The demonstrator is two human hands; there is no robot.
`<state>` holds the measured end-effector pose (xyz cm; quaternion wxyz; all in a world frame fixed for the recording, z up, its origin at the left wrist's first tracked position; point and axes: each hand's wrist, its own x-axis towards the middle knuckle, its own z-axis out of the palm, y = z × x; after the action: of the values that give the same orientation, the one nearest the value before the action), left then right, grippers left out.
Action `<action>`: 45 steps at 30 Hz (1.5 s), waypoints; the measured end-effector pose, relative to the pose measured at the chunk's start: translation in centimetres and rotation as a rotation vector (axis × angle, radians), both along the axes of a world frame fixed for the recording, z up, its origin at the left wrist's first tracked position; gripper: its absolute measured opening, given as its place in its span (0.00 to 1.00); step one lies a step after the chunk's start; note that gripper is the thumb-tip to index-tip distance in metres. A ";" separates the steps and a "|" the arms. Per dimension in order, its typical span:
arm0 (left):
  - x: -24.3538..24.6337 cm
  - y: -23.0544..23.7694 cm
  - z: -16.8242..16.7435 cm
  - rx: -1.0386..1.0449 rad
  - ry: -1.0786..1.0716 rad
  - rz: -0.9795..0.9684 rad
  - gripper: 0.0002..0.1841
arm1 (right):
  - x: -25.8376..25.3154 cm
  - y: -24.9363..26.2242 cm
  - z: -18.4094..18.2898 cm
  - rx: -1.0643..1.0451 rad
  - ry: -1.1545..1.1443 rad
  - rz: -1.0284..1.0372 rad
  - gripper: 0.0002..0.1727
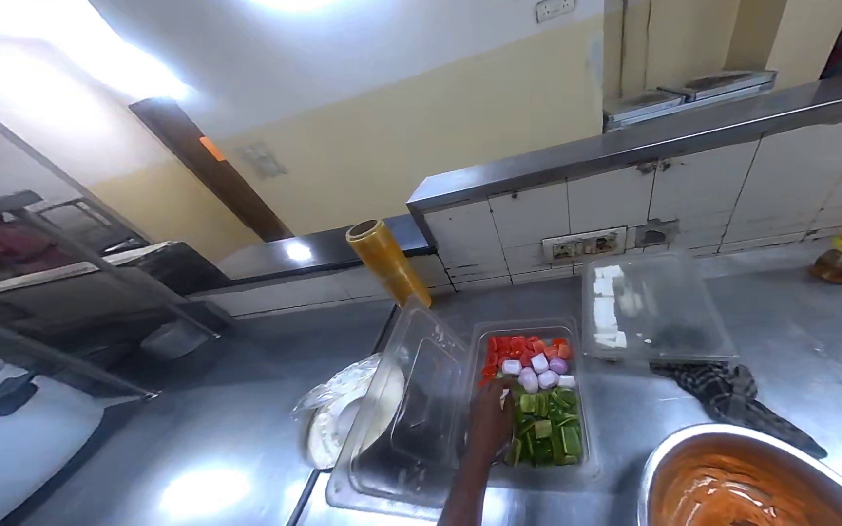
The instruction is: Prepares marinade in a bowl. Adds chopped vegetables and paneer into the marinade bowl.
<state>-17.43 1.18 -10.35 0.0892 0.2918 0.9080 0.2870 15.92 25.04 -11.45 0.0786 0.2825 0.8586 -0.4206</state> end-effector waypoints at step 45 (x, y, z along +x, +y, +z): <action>-1.7 5.9 0.6 -1.058 -0.015 -0.360 0.19 | 1.6 0.9 -5.7 -0.014 0.068 0.184 0.18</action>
<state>-19.12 7.06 -9.70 0.2776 0.3558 0.8635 -0.2253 17.48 25.98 -17.20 0.0896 0.1874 0.8802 -0.4268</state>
